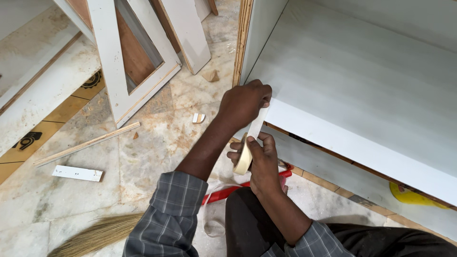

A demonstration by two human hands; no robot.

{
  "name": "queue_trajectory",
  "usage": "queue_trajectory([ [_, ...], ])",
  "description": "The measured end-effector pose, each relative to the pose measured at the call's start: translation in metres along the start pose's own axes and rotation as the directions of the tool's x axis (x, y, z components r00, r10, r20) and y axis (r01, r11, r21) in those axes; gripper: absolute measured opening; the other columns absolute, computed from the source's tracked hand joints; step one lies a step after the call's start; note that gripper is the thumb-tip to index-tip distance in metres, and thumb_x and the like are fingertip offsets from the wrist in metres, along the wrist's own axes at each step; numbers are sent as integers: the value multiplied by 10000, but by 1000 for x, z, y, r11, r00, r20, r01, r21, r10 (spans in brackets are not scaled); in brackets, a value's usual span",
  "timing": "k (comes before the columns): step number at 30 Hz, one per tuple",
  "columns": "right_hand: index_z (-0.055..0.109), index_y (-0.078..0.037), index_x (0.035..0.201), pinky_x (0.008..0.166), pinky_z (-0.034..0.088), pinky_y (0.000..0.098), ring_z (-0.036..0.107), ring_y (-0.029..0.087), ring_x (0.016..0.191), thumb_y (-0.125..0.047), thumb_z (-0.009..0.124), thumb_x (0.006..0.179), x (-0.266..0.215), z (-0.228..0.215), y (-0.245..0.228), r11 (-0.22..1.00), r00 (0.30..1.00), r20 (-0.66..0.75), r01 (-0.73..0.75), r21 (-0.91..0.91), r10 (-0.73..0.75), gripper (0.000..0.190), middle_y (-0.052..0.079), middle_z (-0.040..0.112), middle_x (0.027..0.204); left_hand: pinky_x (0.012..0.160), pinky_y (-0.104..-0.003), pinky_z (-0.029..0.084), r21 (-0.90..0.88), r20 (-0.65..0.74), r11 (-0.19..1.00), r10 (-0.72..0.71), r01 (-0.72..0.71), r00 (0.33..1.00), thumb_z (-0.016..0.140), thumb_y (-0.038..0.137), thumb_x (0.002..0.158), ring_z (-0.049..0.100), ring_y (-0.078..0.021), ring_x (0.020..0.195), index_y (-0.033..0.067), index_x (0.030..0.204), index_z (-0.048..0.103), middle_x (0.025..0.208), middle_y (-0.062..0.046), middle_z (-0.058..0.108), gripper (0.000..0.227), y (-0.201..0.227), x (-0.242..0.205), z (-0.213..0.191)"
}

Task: The person is assembling a white cabinet by hand. They place a white shelf into the cabinet frame, adjust its position, and then apply masking tape along the front edge to secure it.

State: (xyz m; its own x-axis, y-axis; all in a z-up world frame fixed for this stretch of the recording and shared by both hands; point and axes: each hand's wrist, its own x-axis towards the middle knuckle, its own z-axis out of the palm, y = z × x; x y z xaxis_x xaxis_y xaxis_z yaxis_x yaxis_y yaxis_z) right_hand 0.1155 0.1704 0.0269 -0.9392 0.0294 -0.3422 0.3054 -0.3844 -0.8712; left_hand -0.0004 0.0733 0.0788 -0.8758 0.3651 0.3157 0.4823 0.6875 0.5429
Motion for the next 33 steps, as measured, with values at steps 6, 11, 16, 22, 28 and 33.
queue_trajectory([
  [6,465,-55,1138,654,628,377,761,274,746,-218,536,1033,0,6,7,999,999,-25,37,9,-37,207,229,735,921,685,-414,533,-41,44,999,-25,27,999,746,200,870,705,-234,861,161,882,694,957,8,691,65,-10,-2,-3],
  [11,469,-69,1119,654,627,373,765,267,739,-229,526,1026,0,9,6,1000,998,-49,26,-12,-27,194,223,756,922,680,-402,537,-52,-12,998,21,-22,1000,735,169,875,705,-220,867,160,880,690,977,8,671,46,-11,-3,-1],
  [16,471,-76,1120,651,626,373,767,268,743,-237,534,1025,1,13,8,999,998,-48,40,-9,-40,197,220,747,924,672,-399,536,-38,-15,999,28,-29,999,724,147,893,704,-211,856,159,880,689,981,15,672,39,-15,-3,3],
  [22,480,-76,1108,641,626,374,765,264,742,-252,536,1026,5,12,14,998,997,-66,40,-48,-43,202,208,747,916,670,-384,550,16,-41,999,43,-43,998,711,98,892,712,-189,863,151,896,684,1006,10,662,60,-16,-6,9],
  [28,488,-76,1061,593,608,365,744,251,695,-292,516,1042,14,10,22,999,994,-107,35,-18,-37,219,201,736,878,675,-414,554,10,-113,999,44,-44,993,758,144,846,712,-249,891,138,1073,637,1038,-29,664,256,-14,-6,7],
  [33,494,-77,1037,553,577,347,682,194,629,-258,539,1045,23,3,36,997,992,-104,78,23,-75,186,132,682,806,639,-430,556,71,-118,997,-20,28,993,780,207,821,714,-277,846,160,1167,637,1038,-79,652,378,-6,2,11],
])
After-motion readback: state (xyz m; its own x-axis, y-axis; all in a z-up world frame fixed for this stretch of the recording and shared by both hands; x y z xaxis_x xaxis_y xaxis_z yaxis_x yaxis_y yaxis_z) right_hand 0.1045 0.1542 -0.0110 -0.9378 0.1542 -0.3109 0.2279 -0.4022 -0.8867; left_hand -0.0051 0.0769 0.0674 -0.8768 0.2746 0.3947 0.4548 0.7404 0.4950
